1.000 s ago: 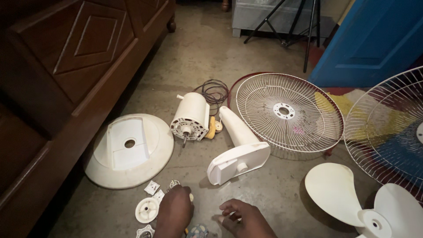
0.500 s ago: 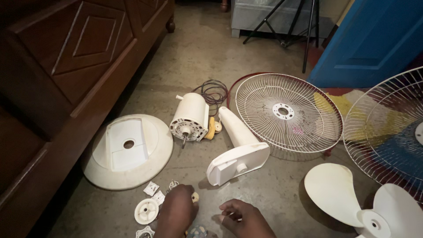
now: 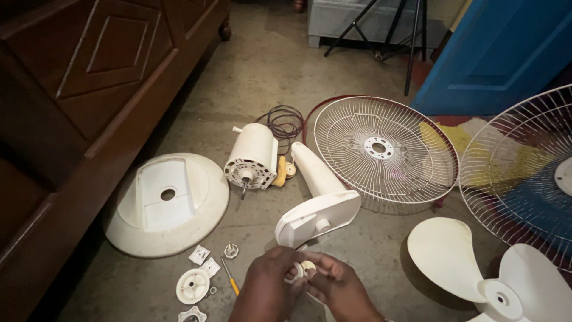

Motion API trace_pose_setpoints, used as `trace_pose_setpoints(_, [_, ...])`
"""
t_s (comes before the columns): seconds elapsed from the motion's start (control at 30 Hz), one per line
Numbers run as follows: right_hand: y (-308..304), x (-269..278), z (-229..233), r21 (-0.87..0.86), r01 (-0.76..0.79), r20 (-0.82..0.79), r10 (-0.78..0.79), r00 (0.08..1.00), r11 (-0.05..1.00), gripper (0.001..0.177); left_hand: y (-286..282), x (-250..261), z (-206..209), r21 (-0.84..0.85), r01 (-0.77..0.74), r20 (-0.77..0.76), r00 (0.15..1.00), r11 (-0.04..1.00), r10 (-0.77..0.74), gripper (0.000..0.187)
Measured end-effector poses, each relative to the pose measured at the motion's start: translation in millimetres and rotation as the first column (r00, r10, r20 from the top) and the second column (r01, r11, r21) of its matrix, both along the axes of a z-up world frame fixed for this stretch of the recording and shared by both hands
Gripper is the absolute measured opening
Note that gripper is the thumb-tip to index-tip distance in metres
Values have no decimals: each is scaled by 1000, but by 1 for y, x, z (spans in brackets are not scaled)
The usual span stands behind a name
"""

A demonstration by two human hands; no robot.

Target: The person disassembles an electric fan by removing screws from the fan housing with a screwdriver, then wipes small plastic parts with a cloth. They handle the fan motor and other components, placing them on the floor.

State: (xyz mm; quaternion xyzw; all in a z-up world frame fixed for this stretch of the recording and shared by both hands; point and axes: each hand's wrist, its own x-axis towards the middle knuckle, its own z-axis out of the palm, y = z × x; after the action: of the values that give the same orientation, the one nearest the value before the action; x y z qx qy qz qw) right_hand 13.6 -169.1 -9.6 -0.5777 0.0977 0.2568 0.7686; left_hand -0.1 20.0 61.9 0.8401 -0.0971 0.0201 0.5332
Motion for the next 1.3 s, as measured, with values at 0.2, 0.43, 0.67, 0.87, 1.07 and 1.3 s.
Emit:
trace_pose_setpoints(0.2, [-4,2,29,180,217,-135,-194,972,959,34,1,7,-8,-276,-114,-136,988,954,79,41])
trace_pose_setpoints(0.43, [-12,5,19,252,259,-218,-206,954,932,26,-2,15,-30,-649,-186,-335,940,738,-58,36])
trace_pose_setpoints(0.67, [-4,3,31,146,213,-199,-182,963,966,24,-6,19,-42,-701,-254,-388,920,666,-56,33])
trace_pose_setpoints(0.87, [4,-1,48,-55,68,15,-67,998,996,12,-5,19,-45,-690,-253,-375,926,678,-36,29])
trace_pose_setpoints(1.07, [-2,-2,41,-30,76,-21,-76,997,997,12,-7,17,-46,-624,-244,-334,942,743,29,25])
trace_pose_setpoints(1.3, [-13,11,43,104,279,-186,-257,948,955,21,-4,23,-39,-606,-375,-386,910,702,152,17])
